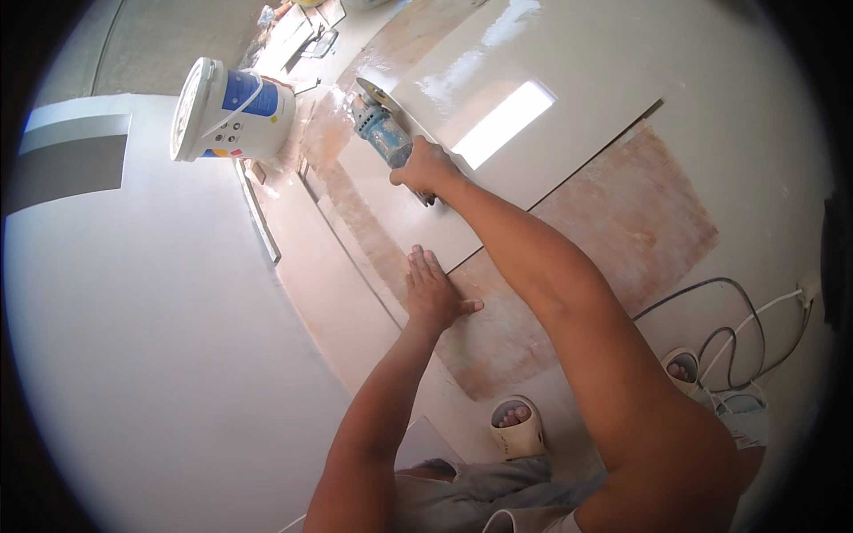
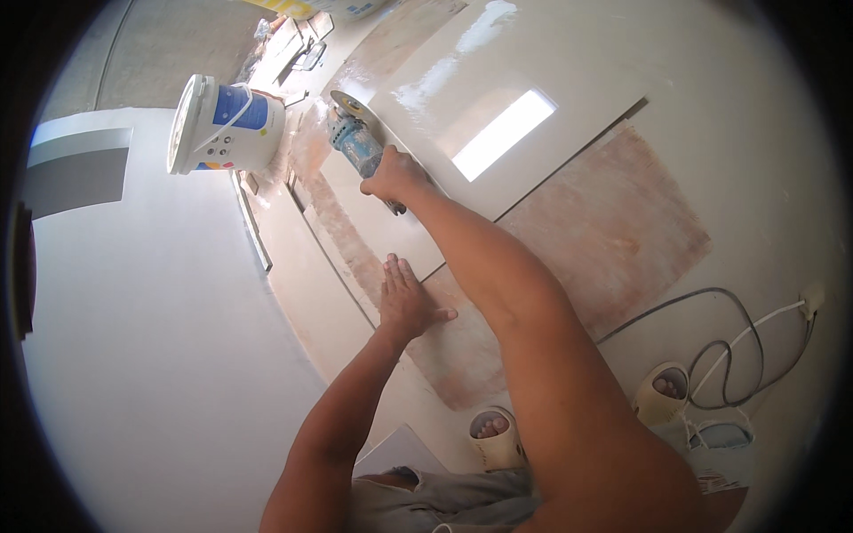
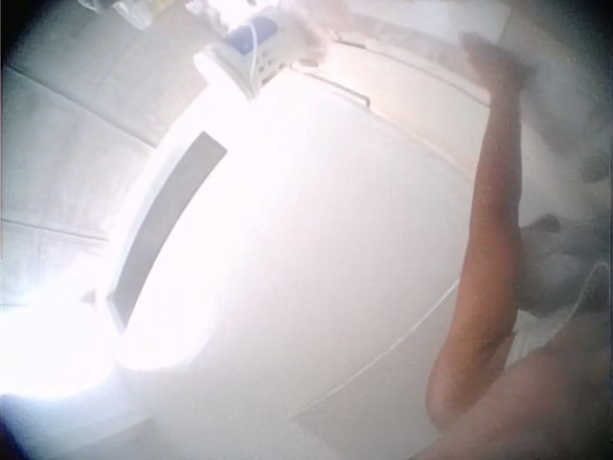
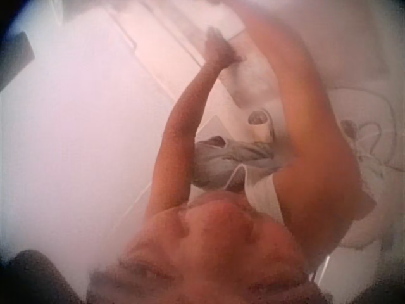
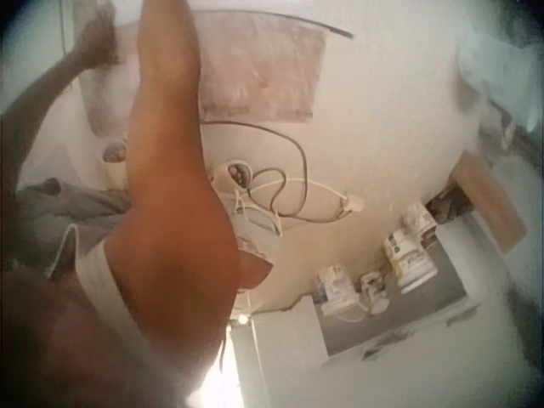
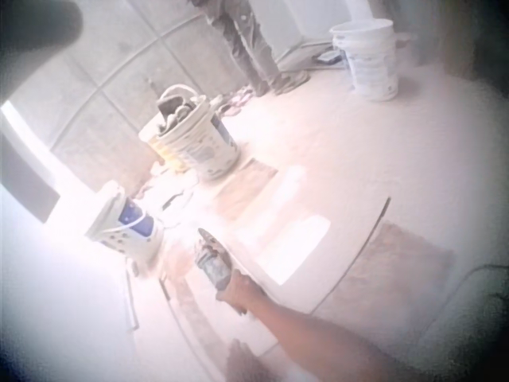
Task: The person uses an angle grinder to cut large ceramic tiles on the floor. They position the tiles, cut along marked lines, and then lift and move the cut pieces aside.
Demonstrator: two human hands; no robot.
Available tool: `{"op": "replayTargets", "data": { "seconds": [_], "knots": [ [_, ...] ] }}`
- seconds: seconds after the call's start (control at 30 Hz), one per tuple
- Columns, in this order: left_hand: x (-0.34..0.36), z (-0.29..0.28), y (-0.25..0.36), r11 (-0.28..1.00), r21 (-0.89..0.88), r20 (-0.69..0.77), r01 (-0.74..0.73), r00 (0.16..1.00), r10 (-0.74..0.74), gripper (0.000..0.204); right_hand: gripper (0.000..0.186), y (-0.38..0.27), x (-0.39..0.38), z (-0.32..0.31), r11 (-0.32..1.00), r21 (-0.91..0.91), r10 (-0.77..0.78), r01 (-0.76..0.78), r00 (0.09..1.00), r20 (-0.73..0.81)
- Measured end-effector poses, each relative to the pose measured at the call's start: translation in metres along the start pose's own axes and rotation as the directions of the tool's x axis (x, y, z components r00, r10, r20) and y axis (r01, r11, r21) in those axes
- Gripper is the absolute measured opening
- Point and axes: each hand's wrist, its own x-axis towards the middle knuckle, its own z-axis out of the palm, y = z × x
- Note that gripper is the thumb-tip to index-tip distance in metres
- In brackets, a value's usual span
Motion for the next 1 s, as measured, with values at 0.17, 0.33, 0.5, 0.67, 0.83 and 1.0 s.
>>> {"op": "replayTargets", "data": {
  "seconds": [0.17, 0.33, 0.5, 0.67, 0.83, 1.0],
  "knots": [
    [0.001, 0.002, 0.001, 1.0, -0.005, -0.01, 0.006, 1.0, -0.006, 0.144, 0.086, -0.007, 0.022, 0.001, 1.0, -0.021, -0.018, 0.018, 1.0, -0.01],
    [0.001, 0.006, 0.0, 1.0, -0.008, -0.011, 0.005, 1.0, -0.005, 0.145, 0.085, -0.013, 0.031, -0.003, 0.999, -0.036, 0.007, -0.006, 1.0, 0.004],
    [0.003, 0.009, -0.002, 1.0, -0.01, -0.032, -0.003, 0.999, 0.003, 0.146, 0.085, -0.017, 0.032, -0.007, 0.998, -0.034, 0.055, -0.053, 0.998, 0.041],
    [0.003, 0.01, -0.002, 1.0, -0.011, -0.057, -0.012, 0.998, 0.011, 0.145, 0.085, -0.018, 0.032, -0.007, 0.998, -0.03, 0.06, -0.059, 0.998, 0.036],
    [0.001, 0.012, -0.003, 0.999, -0.038, -0.096, -0.027, 0.995, 0.024, 0.146, 0.083, -0.017, 0.033, -0.009, 0.999, -0.032, 0.044, -0.043, 0.999, 0.029],
    [0.001, 0.014, -0.003, 0.999, -0.031, -0.111, -0.025, 0.994, 0.021, 0.146, 0.082, -0.018, 0.032, -0.008, 0.998, -0.017, 0.061, -0.061, 0.997, 0.036]
  ]
}}
